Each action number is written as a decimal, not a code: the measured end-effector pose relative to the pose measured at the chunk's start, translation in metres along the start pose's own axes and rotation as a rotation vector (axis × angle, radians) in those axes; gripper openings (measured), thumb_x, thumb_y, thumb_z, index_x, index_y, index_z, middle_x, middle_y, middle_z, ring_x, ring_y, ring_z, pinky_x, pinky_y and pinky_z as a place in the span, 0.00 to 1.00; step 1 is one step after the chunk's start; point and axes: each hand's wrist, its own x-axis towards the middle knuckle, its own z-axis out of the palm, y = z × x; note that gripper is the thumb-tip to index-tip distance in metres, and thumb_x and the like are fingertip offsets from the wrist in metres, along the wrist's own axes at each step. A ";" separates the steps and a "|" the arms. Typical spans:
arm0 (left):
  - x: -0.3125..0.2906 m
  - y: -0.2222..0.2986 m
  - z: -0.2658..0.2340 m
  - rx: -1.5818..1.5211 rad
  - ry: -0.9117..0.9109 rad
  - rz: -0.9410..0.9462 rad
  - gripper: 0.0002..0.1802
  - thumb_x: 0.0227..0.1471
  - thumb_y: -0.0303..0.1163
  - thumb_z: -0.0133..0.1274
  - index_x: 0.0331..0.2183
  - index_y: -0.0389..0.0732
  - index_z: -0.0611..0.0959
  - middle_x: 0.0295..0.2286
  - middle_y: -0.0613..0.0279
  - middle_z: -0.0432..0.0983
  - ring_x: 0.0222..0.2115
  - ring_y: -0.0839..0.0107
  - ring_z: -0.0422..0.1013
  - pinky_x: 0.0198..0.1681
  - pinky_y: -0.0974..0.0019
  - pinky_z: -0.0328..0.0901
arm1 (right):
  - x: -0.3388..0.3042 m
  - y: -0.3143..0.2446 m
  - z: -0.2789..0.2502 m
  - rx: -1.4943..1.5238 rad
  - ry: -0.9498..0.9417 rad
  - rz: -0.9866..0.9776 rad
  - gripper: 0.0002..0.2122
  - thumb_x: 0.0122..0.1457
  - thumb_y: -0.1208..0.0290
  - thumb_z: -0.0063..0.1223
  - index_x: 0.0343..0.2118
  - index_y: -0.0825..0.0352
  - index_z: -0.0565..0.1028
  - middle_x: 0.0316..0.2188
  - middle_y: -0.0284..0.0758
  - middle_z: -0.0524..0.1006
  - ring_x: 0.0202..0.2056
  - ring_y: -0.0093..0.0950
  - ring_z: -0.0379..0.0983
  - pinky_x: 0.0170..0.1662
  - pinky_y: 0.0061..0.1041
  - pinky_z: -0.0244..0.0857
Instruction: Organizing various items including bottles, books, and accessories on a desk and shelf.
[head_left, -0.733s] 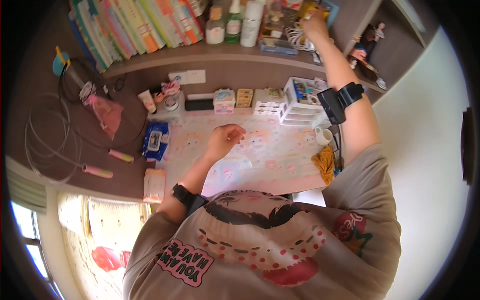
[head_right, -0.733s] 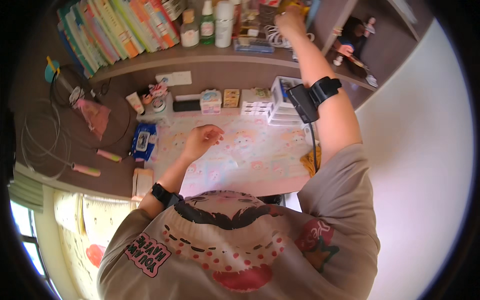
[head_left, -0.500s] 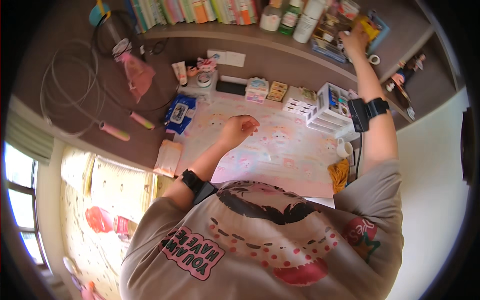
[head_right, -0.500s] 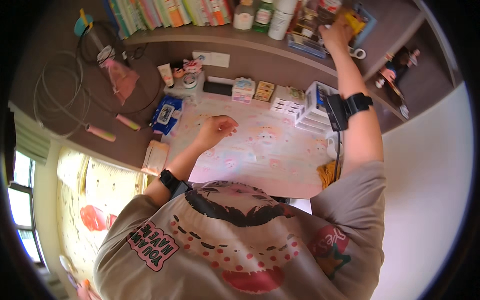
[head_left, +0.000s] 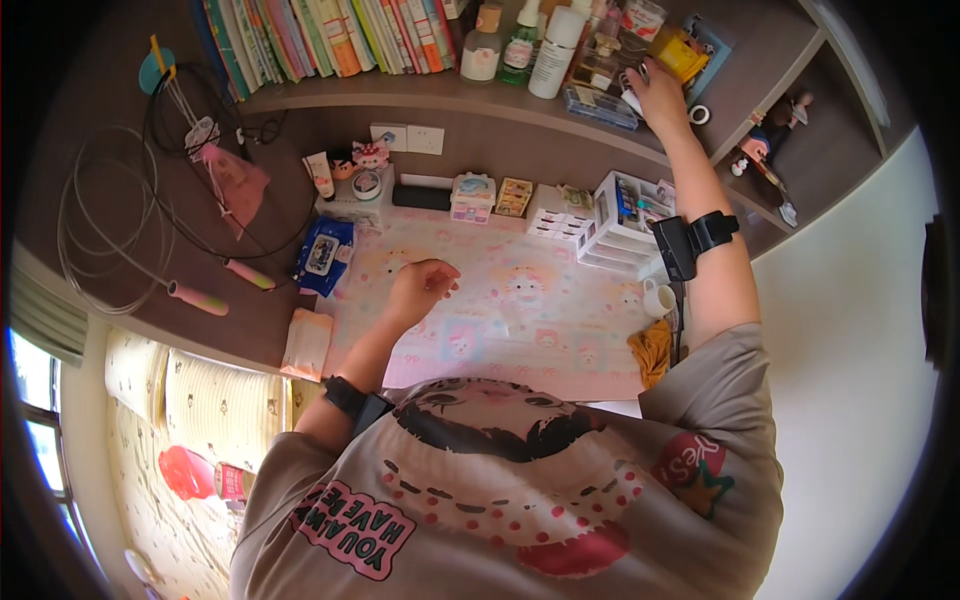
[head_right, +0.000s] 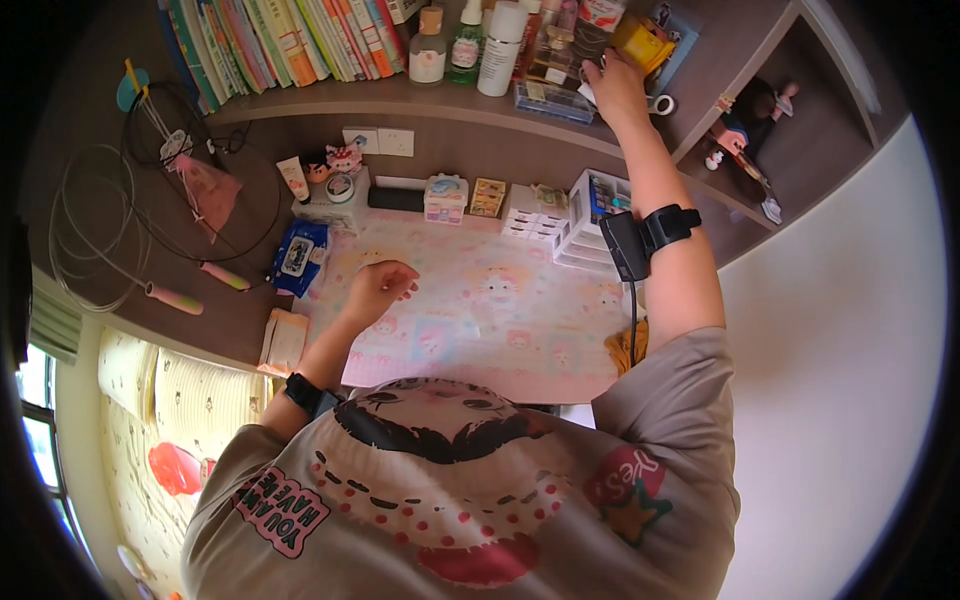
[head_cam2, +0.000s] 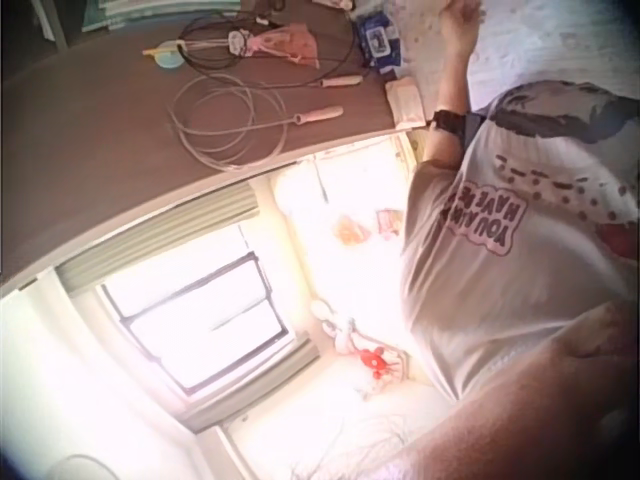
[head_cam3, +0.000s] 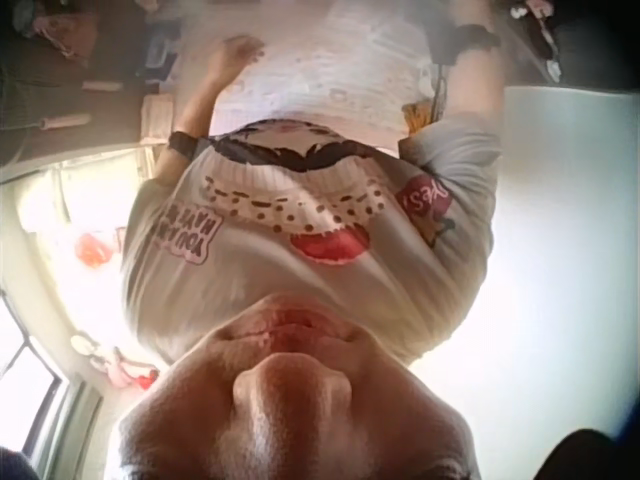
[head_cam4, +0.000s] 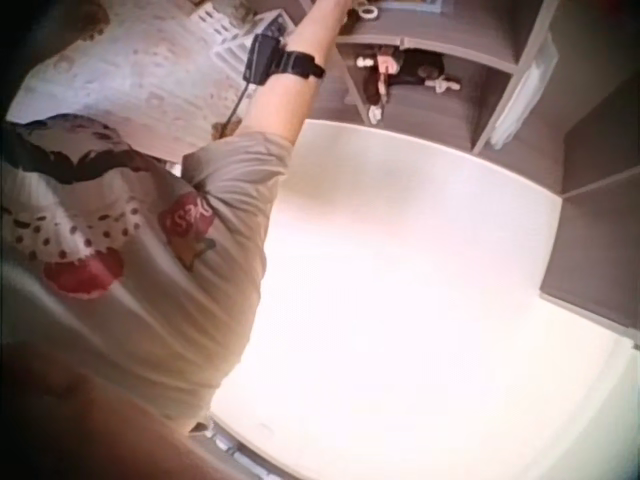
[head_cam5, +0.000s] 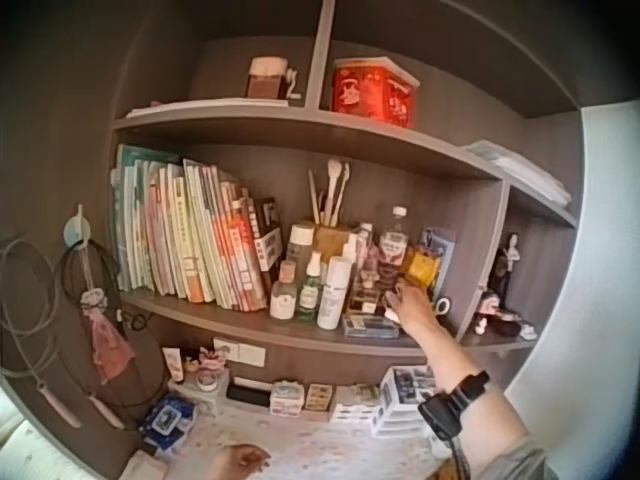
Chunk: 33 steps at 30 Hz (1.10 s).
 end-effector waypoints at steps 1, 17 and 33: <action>0.001 0.000 0.000 0.001 -0.011 0.005 0.06 0.53 0.20 0.52 0.34 0.32 0.81 0.27 0.58 0.81 0.27 0.73 0.78 0.30 0.71 0.71 | 0.000 -0.003 -0.006 0.065 0.022 0.033 0.22 0.60 0.61 0.52 0.47 0.78 0.73 0.48 0.53 0.74 0.50 0.48 0.70 0.55 0.38 0.62; 0.009 -0.011 -0.001 -0.015 -0.065 -0.038 0.06 0.54 0.21 0.52 0.35 0.33 0.82 0.27 0.58 0.81 0.28 0.74 0.78 0.30 0.72 0.72 | -0.034 -0.028 -0.062 0.376 0.102 -0.016 0.15 0.63 0.64 0.49 0.51 0.57 0.74 0.50 0.44 0.75 0.48 0.43 0.74 0.51 0.32 0.66; 0.016 -0.001 -0.002 0.010 -0.214 -0.146 0.08 0.57 0.24 0.51 0.39 0.34 0.81 0.30 0.57 0.81 0.29 0.74 0.77 0.32 0.73 0.71 | -0.163 -0.013 -0.129 0.214 0.232 0.055 0.11 0.62 0.75 0.50 0.47 0.64 0.76 0.41 0.36 0.79 0.41 0.25 0.76 0.45 0.21 0.68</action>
